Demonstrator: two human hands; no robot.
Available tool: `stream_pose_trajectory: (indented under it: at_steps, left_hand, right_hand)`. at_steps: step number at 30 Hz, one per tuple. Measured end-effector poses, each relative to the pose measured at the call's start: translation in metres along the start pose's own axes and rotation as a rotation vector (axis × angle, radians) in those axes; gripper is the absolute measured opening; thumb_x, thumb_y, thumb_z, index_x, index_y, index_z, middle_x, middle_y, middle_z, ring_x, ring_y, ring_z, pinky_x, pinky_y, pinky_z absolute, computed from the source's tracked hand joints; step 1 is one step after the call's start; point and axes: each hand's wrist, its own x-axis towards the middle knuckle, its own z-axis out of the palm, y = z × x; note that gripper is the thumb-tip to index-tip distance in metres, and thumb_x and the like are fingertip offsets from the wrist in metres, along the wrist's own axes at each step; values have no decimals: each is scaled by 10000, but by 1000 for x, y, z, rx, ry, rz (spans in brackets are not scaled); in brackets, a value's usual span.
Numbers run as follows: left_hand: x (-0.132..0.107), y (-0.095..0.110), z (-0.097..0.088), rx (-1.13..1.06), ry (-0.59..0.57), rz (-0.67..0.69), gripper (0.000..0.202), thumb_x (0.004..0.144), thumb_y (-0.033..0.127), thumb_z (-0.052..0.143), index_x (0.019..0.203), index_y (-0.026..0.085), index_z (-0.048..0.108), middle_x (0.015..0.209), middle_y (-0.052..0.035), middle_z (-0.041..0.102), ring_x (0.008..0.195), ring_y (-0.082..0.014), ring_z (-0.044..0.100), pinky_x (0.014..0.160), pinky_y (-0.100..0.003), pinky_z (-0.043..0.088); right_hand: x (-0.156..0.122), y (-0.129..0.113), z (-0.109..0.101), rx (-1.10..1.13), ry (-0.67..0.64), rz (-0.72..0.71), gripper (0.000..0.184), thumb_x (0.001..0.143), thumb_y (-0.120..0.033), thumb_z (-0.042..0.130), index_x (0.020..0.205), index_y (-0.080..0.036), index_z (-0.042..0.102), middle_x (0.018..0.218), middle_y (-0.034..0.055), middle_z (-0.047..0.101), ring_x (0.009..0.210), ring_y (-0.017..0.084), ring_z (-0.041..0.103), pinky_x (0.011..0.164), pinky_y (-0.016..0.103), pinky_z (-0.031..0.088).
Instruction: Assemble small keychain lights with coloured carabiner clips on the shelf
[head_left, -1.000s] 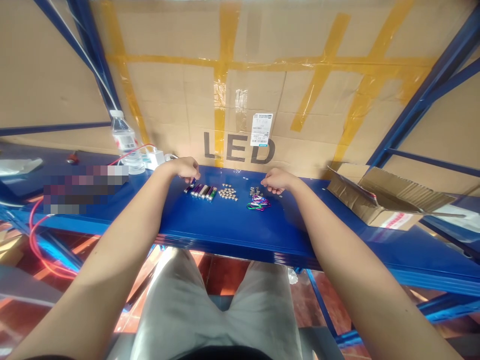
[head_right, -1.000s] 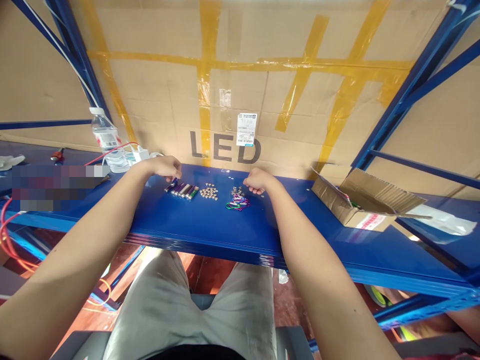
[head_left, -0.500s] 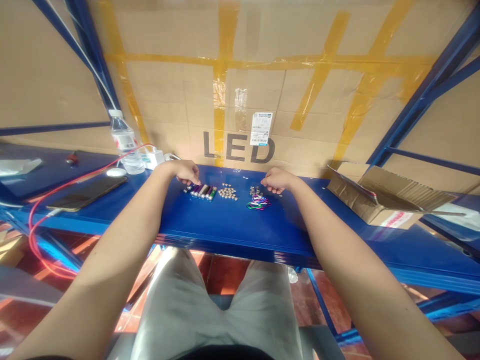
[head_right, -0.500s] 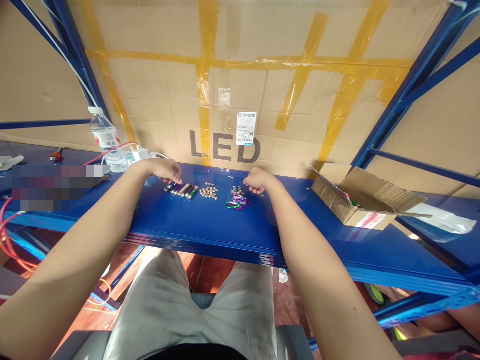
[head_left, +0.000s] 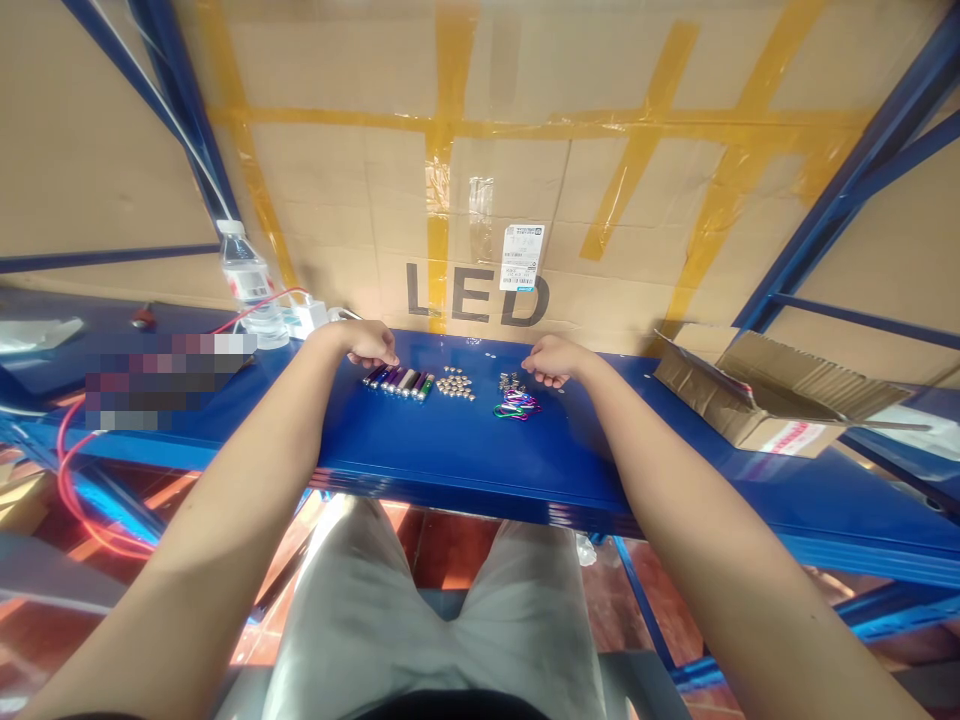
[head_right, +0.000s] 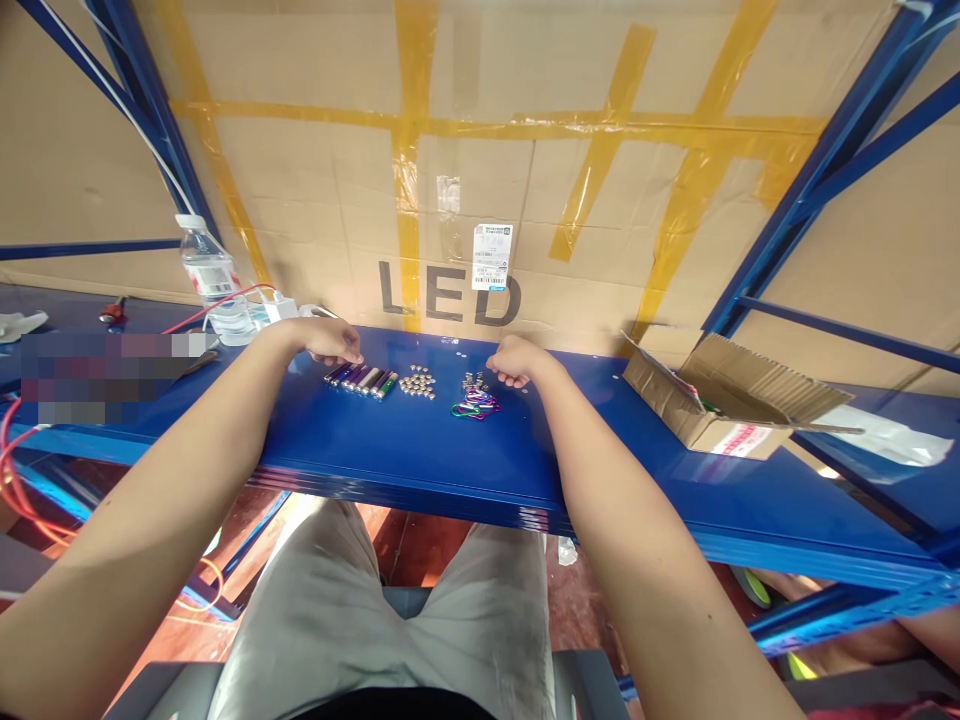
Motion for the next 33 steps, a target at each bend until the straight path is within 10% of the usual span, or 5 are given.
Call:
stream_pose_trajectory:
  at_steps: [18, 33]
  left_hand:
    - [-1, 4, 7, -119, -64, -144, 312, 915, 418, 643, 978, 112, 650, 802, -156, 720, 738, -258, 738, 700, -320, 606]
    - [35, -34, 26, -144, 326, -126, 286, 844, 433, 626, 771, 156, 636, 554, -58, 583, 472, -164, 532, 501, -276, 468]
  right_hand:
    - [4, 4, 4, 18, -3, 7, 179, 929, -136, 629, 759, -140, 571, 540, 0, 550, 400, 106, 482, 386, 253, 391]
    - [26, 28, 9, 119, 133, -1, 226, 950, -134, 583, 728, -154, 547, 574, -11, 552, 409, 77, 432, 394, 229, 381]
